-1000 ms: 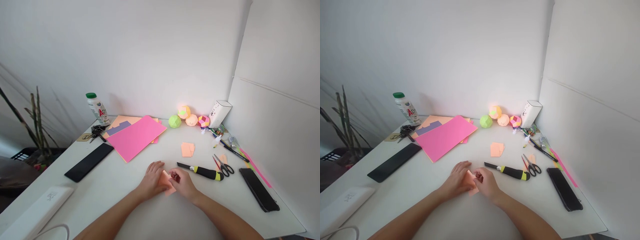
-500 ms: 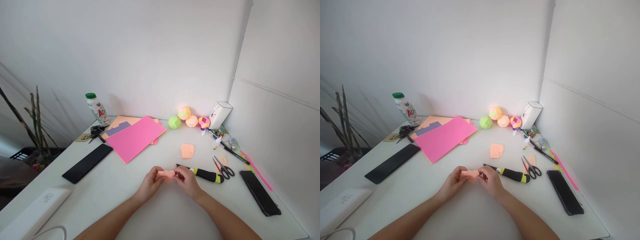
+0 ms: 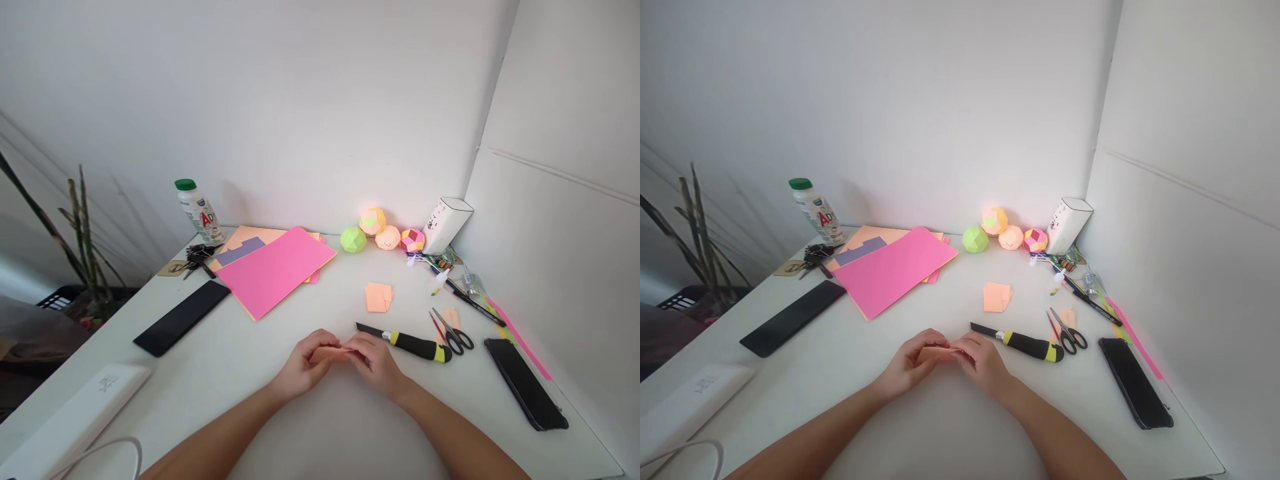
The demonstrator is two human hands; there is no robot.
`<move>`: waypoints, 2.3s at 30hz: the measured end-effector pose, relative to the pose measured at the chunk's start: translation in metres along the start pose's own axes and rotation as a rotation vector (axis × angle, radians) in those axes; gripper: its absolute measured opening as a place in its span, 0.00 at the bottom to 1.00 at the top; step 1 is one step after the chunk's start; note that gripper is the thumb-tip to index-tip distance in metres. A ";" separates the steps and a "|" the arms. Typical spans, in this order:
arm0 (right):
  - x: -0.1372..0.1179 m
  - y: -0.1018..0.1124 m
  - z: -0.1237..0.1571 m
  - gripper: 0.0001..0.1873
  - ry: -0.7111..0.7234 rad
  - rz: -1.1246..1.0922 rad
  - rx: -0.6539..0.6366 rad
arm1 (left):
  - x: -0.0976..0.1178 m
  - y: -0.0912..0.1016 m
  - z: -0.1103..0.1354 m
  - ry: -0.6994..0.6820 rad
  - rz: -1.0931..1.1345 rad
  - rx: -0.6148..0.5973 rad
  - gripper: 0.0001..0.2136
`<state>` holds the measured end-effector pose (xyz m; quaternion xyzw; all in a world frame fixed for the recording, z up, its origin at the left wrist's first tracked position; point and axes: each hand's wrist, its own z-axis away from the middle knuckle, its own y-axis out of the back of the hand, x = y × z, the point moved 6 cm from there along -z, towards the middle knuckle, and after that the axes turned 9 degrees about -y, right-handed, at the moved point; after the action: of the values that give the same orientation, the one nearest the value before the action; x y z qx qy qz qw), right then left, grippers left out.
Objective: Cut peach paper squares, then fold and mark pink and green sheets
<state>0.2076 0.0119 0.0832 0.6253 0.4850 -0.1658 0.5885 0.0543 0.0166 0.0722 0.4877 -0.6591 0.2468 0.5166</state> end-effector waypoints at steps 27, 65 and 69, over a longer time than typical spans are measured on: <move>0.088 0.130 -0.018 0.22 -0.636 0.253 0.531 | -0.025 0.009 0.005 0.075 -0.180 0.189 0.13; 0.018 0.066 -0.033 0.16 -0.273 0.704 -0.040 | -0.033 0.025 -0.009 -0.174 -0.751 -0.013 0.23; 0.053 0.108 0.013 0.22 -0.379 0.706 -0.109 | -0.035 0.032 -0.012 -0.121 -0.835 -0.084 0.15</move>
<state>0.3238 0.0396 0.1006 0.6795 0.1316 -0.0400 0.7207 0.0306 0.0529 0.0494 0.7050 -0.4433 -0.0400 0.5521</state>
